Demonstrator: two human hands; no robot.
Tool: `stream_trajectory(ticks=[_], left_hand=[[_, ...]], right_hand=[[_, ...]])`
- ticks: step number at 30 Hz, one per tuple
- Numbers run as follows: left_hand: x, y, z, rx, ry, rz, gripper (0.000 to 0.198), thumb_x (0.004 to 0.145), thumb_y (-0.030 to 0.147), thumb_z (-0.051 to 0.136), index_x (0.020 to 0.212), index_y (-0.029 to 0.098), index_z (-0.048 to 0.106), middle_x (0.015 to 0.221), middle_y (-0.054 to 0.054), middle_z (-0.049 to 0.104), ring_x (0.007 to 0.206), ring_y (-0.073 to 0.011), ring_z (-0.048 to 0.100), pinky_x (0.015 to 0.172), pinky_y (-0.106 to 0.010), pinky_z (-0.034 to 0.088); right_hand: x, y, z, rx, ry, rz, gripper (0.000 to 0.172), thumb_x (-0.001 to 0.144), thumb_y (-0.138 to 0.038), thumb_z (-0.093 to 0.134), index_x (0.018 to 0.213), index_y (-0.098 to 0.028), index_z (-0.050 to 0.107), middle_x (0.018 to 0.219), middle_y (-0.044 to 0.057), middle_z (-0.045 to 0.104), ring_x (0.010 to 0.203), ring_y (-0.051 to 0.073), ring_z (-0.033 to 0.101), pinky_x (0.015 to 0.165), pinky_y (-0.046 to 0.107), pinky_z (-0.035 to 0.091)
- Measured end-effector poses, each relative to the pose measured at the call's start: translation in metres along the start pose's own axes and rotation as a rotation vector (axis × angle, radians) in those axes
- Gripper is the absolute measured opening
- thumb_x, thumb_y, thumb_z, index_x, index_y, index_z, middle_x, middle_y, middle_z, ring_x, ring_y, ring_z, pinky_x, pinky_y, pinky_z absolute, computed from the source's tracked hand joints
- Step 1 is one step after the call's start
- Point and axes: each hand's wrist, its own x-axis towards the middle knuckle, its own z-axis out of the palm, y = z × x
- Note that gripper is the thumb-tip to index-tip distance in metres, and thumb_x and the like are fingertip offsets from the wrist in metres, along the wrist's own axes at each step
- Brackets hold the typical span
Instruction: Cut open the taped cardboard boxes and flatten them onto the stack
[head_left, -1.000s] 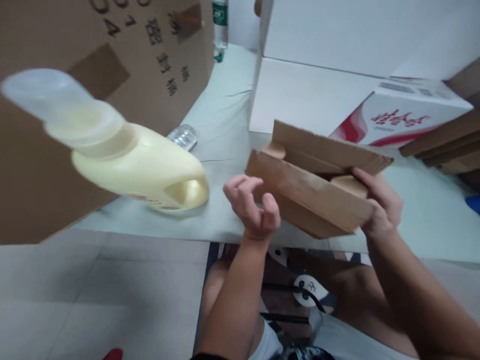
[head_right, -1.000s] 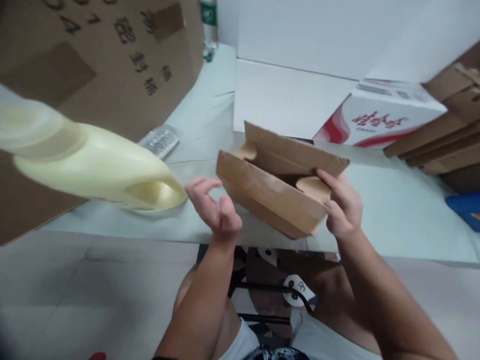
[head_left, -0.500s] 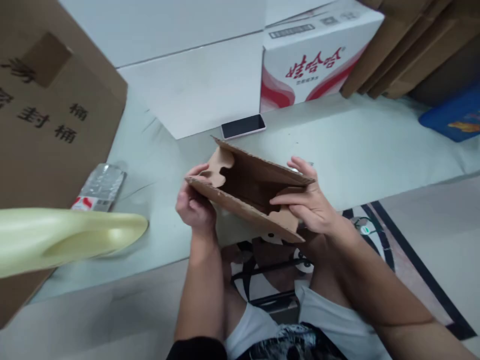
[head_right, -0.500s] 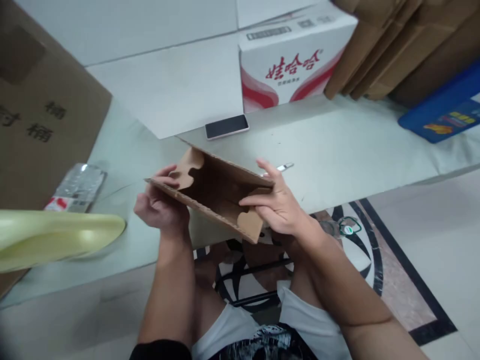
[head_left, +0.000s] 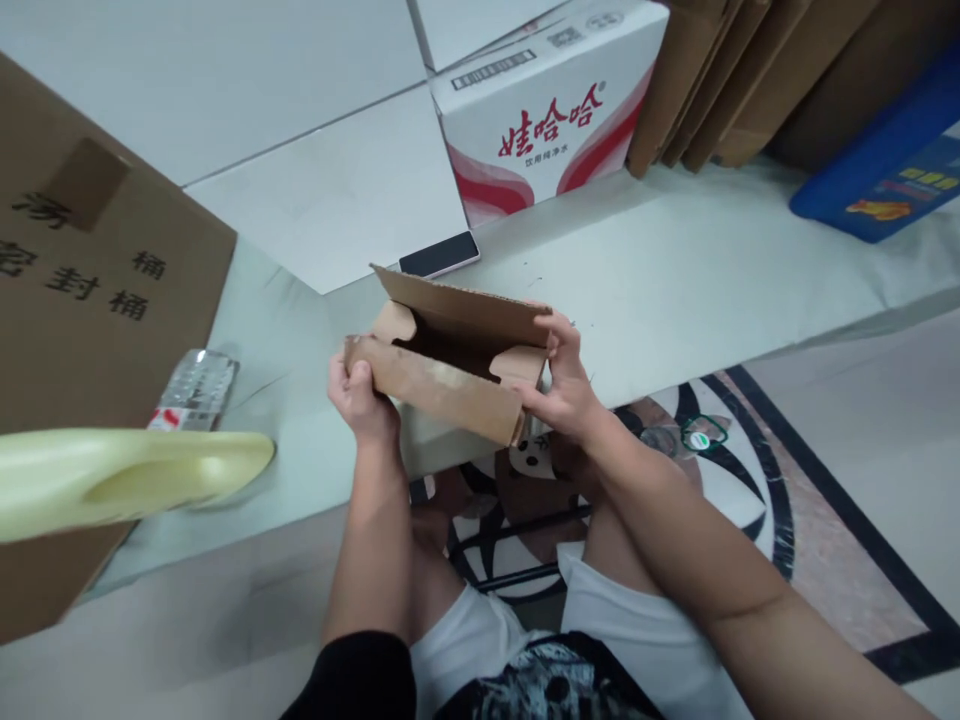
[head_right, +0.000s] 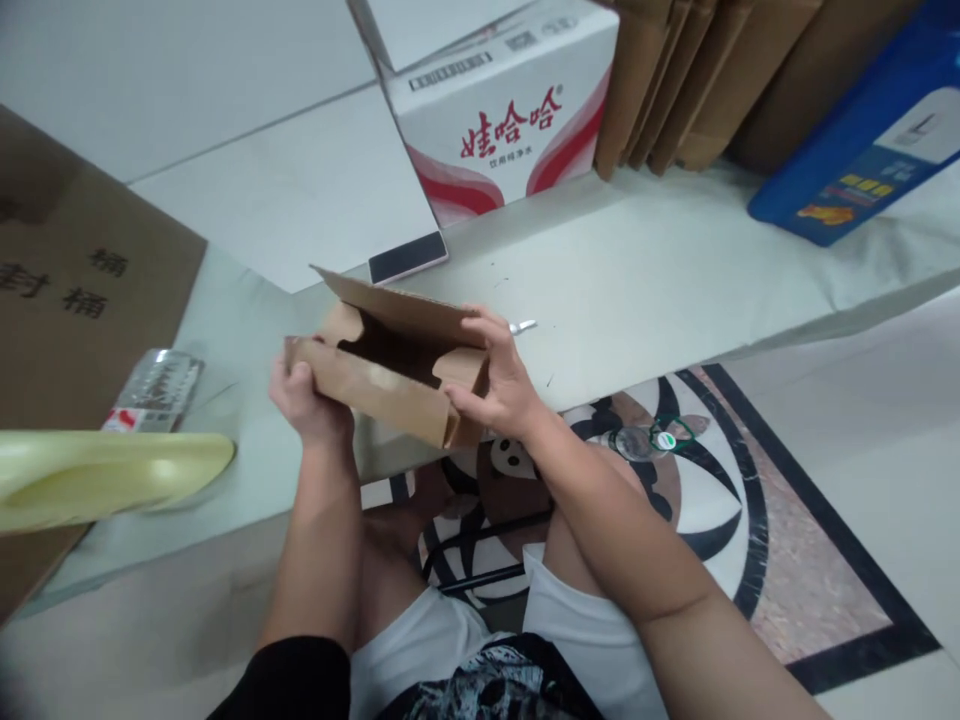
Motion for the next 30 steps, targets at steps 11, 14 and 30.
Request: stream_trajectory(ticks=[11, 14, 30], left_hand=[[0.005, 0.003, -0.006, 0.318, -0.161, 0.087, 0.035, 0.09, 0.052, 0.054, 0.104, 0.024, 0.068, 0.15, -0.009, 0.046, 0.145, -0.0292, 0.038, 0.121, -0.046, 0.03], [0.006, 0.006, -0.007, 0.319, -0.222, 0.037, 0.036, 0.091, 0.055, 0.053, 0.092, 0.022, 0.07, 0.143, -0.01, 0.053, 0.14, -0.0291, 0.044, 0.119, -0.047, 0.034], [-0.025, 0.037, -0.024, 0.445, -0.374, 0.099, 0.058, 0.082, 0.072, 0.06, 0.114, 0.026, 0.074, 0.134, -0.013, 0.056, 0.135, -0.0309, 0.049, 0.117, -0.049, 0.036]], right_hand=[[-0.004, 0.007, -0.011, 0.117, -0.009, -0.044, 0.031, 0.091, -0.037, 0.039, 0.105, -0.026, 0.065, 0.137, 0.01, 0.055, 0.133, 0.031, 0.05, 0.113, 0.054, 0.04], [-0.006, 0.007, -0.01, 0.087, 0.011, -0.032, 0.031, 0.092, -0.034, 0.04, 0.107, -0.027, 0.066, 0.135, 0.01, 0.055, 0.133, 0.03, 0.05, 0.113, 0.053, 0.04], [-0.026, 0.017, -0.026, 0.234, -0.055, -0.023, 0.041, 0.09, -0.031, 0.035, 0.126, -0.026, 0.054, 0.131, 0.01, 0.06, 0.125, 0.027, 0.057, 0.107, 0.047, 0.046]])
